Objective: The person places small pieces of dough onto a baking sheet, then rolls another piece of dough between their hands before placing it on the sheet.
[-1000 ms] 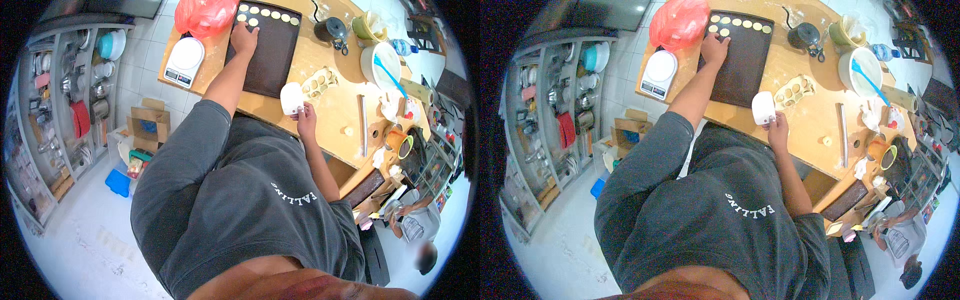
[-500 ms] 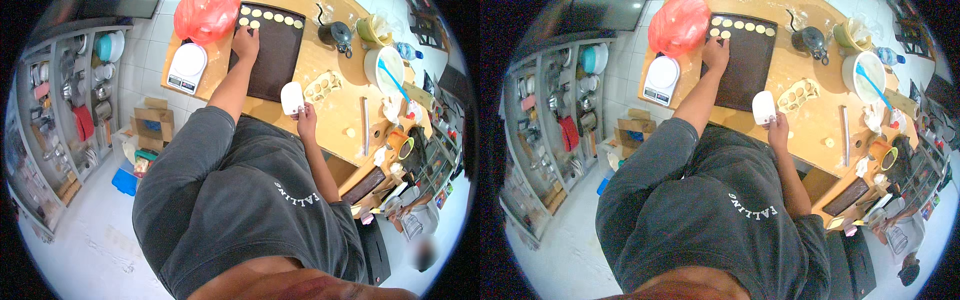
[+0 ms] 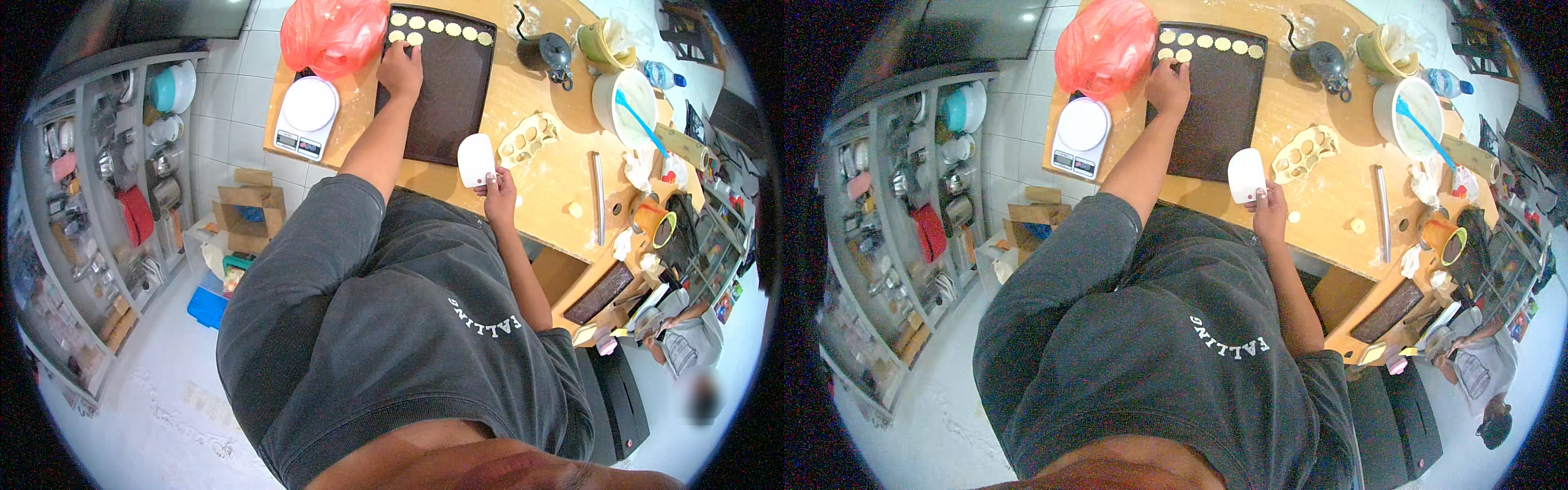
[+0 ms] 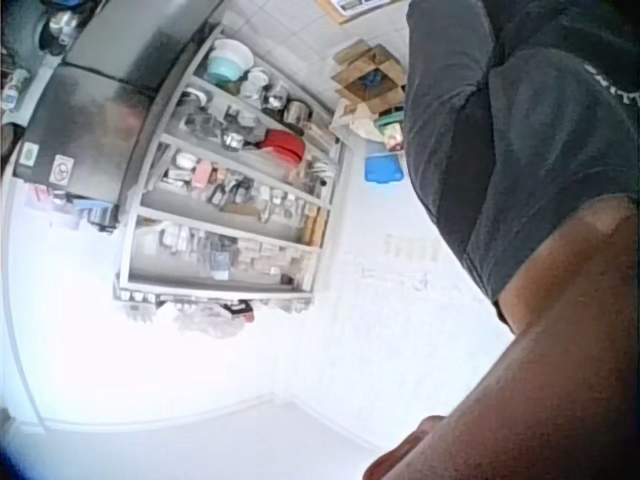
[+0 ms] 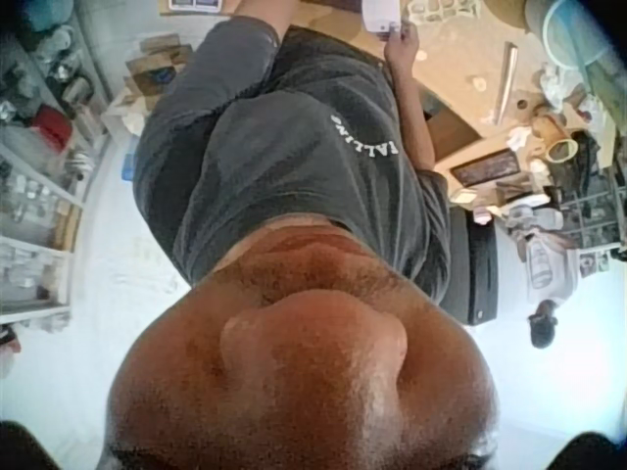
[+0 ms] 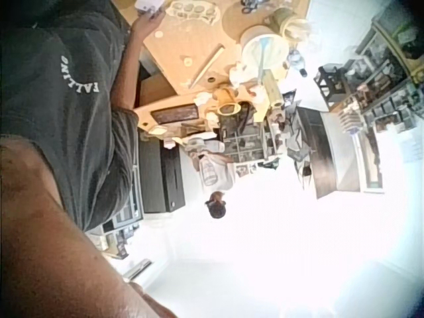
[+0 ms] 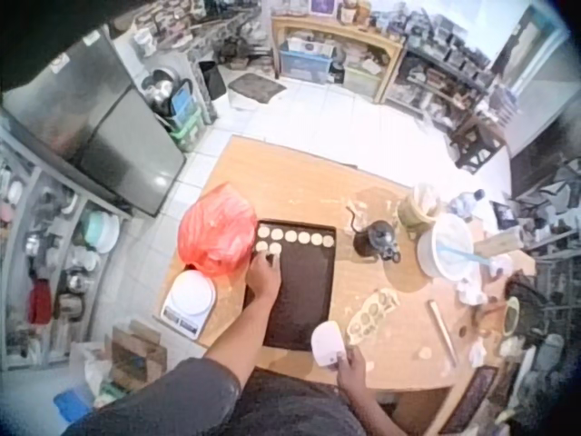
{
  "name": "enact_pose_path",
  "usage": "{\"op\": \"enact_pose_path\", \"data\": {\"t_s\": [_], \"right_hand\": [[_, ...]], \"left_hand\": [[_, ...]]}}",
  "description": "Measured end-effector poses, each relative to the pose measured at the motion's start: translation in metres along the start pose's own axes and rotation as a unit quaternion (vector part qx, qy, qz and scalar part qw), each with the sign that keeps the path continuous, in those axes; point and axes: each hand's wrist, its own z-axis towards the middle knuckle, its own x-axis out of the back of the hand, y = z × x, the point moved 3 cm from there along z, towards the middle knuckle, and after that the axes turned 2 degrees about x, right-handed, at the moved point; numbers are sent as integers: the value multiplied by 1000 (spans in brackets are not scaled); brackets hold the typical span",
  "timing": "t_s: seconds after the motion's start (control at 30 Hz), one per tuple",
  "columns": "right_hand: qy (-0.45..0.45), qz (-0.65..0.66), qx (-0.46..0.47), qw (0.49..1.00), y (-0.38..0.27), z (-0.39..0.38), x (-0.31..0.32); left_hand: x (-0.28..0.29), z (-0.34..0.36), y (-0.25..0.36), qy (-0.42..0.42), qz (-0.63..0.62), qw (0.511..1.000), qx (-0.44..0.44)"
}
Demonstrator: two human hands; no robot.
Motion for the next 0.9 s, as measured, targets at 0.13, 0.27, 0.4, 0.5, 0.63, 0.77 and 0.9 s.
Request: {"op": "enact_pose_path", "data": {"t_s": [0.13, 0.27, 0.4, 0.5, 0.63, 0.77, 0.9], "right_hand": [[15, 24, -7, 1000, 1, -2, -3], [16, 10, -4, 1000, -2, -4, -4], [16, 16, -10, 1000, -1, -5, -6], [4, 27, 2, 1000, -4, -7, -7], [6, 20, 10, 1000, -4, -7, -6], [2, 13, 3, 1000, -3, -8, -4], [6, 11, -2, 1000, -7, -9, -5]], "left_hand": [[16, -4, 7, -37, -15, 999, -5], [14, -8, -5, -16, 18, 998, -59], [14, -7, -7, -35, 13, 998, -50], [15, -7, -7, -7, 7, 998, -64], [19, -8, -4, -19, 5, 998, -65], [19, -8, -4, -13, 5, 998, -60], [17, -8, -6, -11, 4, 998, -62]]}}
